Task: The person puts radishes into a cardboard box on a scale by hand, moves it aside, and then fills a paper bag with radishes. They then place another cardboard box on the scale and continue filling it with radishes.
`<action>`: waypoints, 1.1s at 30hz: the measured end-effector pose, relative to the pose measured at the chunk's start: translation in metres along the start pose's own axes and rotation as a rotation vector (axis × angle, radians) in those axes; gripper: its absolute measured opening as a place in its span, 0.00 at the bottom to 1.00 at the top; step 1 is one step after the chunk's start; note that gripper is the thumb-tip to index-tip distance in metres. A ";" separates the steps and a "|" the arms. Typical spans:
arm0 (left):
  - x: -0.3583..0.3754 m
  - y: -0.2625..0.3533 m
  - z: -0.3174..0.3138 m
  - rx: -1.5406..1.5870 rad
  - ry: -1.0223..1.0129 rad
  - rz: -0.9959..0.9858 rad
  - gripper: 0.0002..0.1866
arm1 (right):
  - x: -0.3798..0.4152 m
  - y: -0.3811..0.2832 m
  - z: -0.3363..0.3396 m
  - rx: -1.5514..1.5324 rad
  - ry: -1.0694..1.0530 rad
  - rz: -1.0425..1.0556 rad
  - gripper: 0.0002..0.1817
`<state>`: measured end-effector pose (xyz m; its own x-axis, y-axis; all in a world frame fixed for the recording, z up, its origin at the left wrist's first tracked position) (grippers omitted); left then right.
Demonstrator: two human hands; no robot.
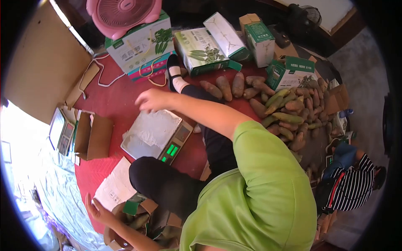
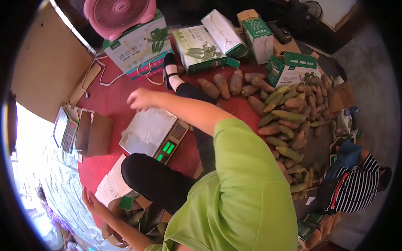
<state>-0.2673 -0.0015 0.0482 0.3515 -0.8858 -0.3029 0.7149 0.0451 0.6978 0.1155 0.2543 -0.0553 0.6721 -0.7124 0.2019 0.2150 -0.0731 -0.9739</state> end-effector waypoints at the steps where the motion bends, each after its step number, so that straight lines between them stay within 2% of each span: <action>1: -0.007 0.025 -0.020 0.006 -0.001 -0.015 0.14 | 0.021 0.014 0.033 -0.043 0.088 0.000 0.21; 3: -0.017 0.086 -0.071 0.016 -0.127 -0.142 0.13 | 0.073 0.046 0.097 -0.054 0.291 -0.107 0.20; 4: -0.020 0.116 -0.092 0.020 -0.154 -0.189 0.13 | 0.099 0.064 0.129 -0.062 0.418 -0.093 0.19; 6: -0.022 0.171 -0.134 -0.014 -0.279 -0.310 0.12 | 0.157 0.081 0.187 0.279 0.654 -0.095 0.13; 8: -0.019 0.209 -0.170 0.032 -0.376 -0.360 0.13 | 0.210 0.111 0.229 0.466 0.762 -0.225 0.15; 12: -0.012 0.237 -0.231 -0.043 -0.514 -0.463 0.12 | 0.308 0.150 0.290 0.536 0.931 -0.526 0.18; 14: -0.011 0.234 -0.252 -0.054 -0.535 -0.462 0.12 | 0.348 0.152 0.310 0.556 1.033 -0.676 0.19; 16: -0.010 0.225 -0.270 -0.147 -0.537 -0.487 0.12 | 0.377 0.148 0.331 0.584 1.105 -0.738 0.22; 18: -0.011 0.210 -0.281 -0.180 -0.532 -0.490 0.12 | 0.398 0.146 0.354 0.639 1.177 -0.744 0.27; 24: -0.024 0.181 -0.307 -0.322 -0.585 -0.401 0.11 | 0.440 0.127 0.425 0.846 1.350 -0.804 0.29; 25: -0.025 0.180 -0.311 -0.334 -0.595 -0.392 0.10 | 0.443 0.131 0.441 0.787 1.300 -0.895 0.31; 32: -0.026 0.175 -0.328 -0.475 -0.660 -0.373 0.10 | 0.461 0.120 0.505 0.836 1.391 -0.894 0.33; 33: -0.026 0.173 -0.330 -0.483 -0.666 -0.365 0.11 | 0.462 0.123 0.513 0.842 1.386 -0.907 0.37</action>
<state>0.0469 0.1816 -0.0374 -0.2628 -0.9605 0.0913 0.9425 -0.2353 0.2373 0.8159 0.2740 -0.0282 -0.7286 -0.6809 -0.0743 0.6757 -0.6967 -0.2407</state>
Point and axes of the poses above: each hand's wrist, its own x-axis away from the middle knuckle, its own z-axis out of the back of the hand, y = z × x, the point moved 10 cm from there along -x, towards the middle knuckle, and after that the axes turned 12 degrees about -y, right-handed, at the moved point
